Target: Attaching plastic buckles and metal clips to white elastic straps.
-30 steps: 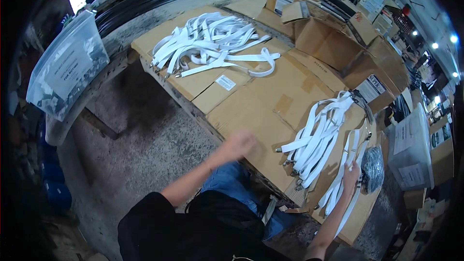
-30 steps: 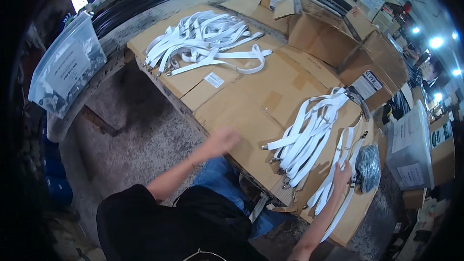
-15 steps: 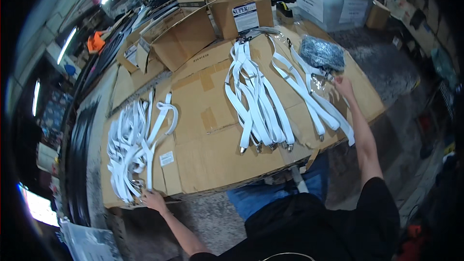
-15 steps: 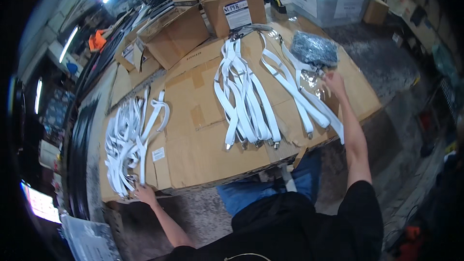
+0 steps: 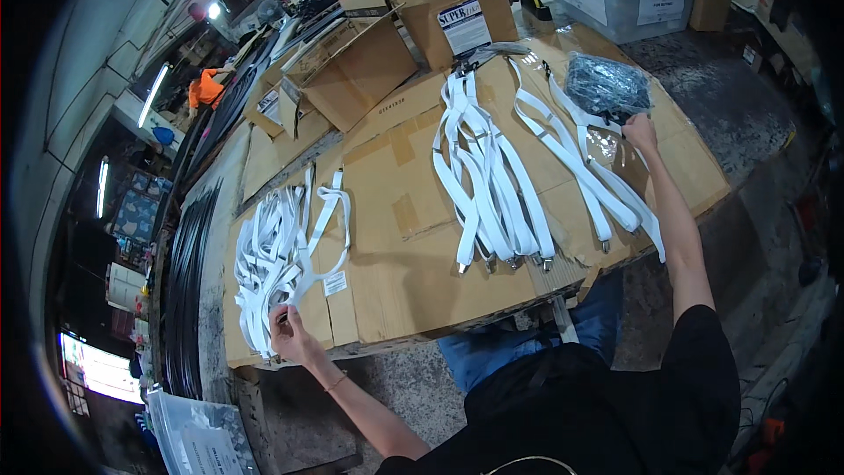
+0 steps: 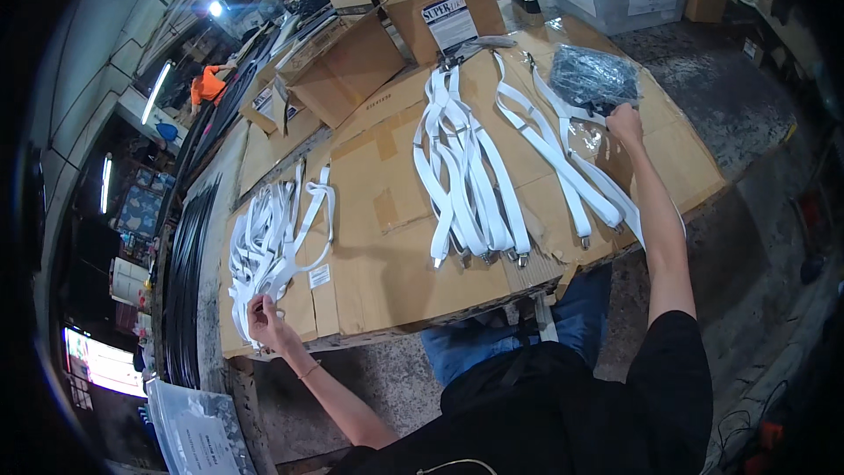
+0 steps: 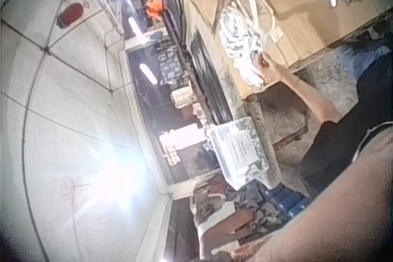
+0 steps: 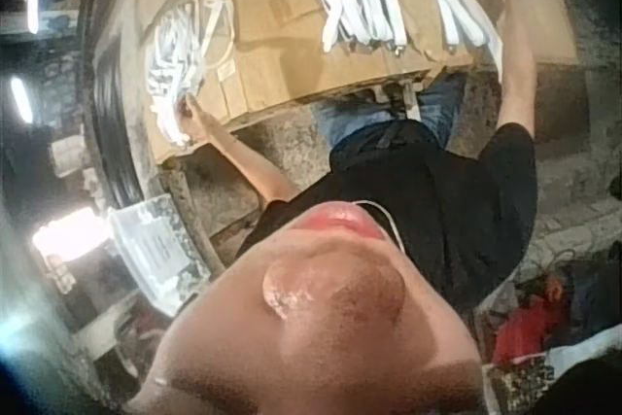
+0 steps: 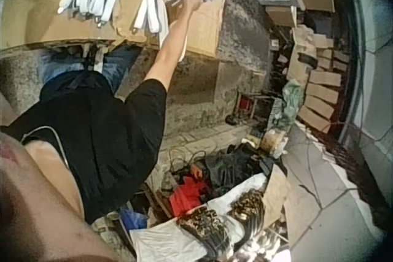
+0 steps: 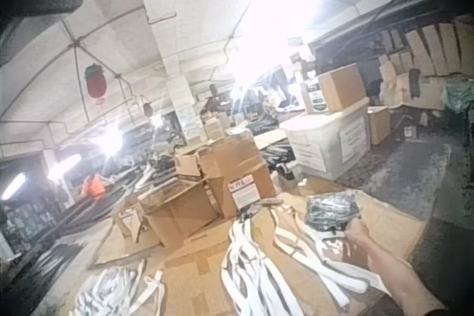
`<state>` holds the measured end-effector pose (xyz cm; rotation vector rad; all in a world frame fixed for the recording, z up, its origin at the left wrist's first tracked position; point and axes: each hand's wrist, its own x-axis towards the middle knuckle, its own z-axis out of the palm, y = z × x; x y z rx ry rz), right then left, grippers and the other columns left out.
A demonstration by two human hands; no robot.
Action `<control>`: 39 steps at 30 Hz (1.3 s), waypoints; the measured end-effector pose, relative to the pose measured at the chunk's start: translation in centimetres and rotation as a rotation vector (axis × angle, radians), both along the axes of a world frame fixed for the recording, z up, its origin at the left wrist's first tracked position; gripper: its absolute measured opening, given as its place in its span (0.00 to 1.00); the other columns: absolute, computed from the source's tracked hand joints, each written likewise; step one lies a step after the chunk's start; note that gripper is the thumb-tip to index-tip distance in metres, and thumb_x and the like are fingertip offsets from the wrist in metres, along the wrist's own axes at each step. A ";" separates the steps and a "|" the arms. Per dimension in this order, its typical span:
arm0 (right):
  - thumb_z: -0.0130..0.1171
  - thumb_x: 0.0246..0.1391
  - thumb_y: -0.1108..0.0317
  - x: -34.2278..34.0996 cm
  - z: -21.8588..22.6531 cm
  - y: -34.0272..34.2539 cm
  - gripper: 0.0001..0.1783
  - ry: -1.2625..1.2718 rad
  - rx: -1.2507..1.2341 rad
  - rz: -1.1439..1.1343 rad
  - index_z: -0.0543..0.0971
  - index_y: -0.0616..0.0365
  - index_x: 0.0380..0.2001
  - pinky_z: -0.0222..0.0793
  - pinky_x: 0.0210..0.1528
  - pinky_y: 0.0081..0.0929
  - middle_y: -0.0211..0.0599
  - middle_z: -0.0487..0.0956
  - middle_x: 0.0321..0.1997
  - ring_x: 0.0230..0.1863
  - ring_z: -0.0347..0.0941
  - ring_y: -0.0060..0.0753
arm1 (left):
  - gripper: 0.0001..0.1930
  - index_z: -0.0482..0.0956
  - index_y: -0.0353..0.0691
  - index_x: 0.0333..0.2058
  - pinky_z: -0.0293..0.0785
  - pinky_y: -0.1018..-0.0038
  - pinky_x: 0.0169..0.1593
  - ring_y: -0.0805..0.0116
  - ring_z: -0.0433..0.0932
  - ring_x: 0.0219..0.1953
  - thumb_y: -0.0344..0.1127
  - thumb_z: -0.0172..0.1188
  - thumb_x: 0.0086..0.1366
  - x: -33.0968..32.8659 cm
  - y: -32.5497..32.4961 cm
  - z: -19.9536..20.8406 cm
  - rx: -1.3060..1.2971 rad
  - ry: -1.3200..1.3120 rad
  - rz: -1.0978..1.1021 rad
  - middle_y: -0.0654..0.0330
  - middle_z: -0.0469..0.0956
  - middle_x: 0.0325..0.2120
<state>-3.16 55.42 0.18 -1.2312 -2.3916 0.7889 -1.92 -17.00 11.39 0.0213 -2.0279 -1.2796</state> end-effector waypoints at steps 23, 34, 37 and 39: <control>0.55 0.51 0.76 17.5 7.1 -28.1 0.07 0.590 -0.998 0.645 0.76 0.67 0.35 0.57 0.18 0.13 0.26 0.71 0.19 0.17 0.62 0.14 | 0.19 0.69 0.33 0.44 0.64 0.71 0.38 0.69 0.66 0.32 0.44 0.46 0.65 6.1 18.4 -3.0 1.083 -0.173 -1.052 0.57 0.69 0.34; 0.53 0.51 0.78 15.4 9.3 -35.7 0.06 0.418 -1.132 0.932 0.77 0.69 0.32 0.53 0.16 0.11 0.25 0.70 0.17 0.15 0.59 0.11 | 0.17 0.71 0.31 0.48 0.67 0.77 0.42 0.74 0.68 0.41 0.34 0.52 0.63 9.1 18.0 -3.2 0.895 -0.175 -1.025 0.60 0.69 0.39; 0.53 0.51 0.78 15.8 9.6 -35.5 0.07 0.452 -1.136 0.917 0.77 0.69 0.33 0.53 0.16 0.11 0.25 0.69 0.17 0.15 0.59 0.11 | 0.16 0.72 0.32 0.48 0.65 0.79 0.43 0.74 0.68 0.40 0.31 0.54 0.62 9.2 18.1 -2.9 0.720 -0.169 -1.015 0.61 0.69 0.37; 0.53 0.51 0.78 16.0 9.4 -35.2 0.07 0.486 -1.167 0.929 0.77 0.69 0.33 0.53 0.17 0.11 0.25 0.69 0.17 0.15 0.59 0.11 | 0.17 0.72 0.31 0.47 0.65 0.79 0.43 0.73 0.68 0.41 0.32 0.55 0.61 9.3 18.2 -3.2 0.694 -0.204 -1.015 0.59 0.71 0.37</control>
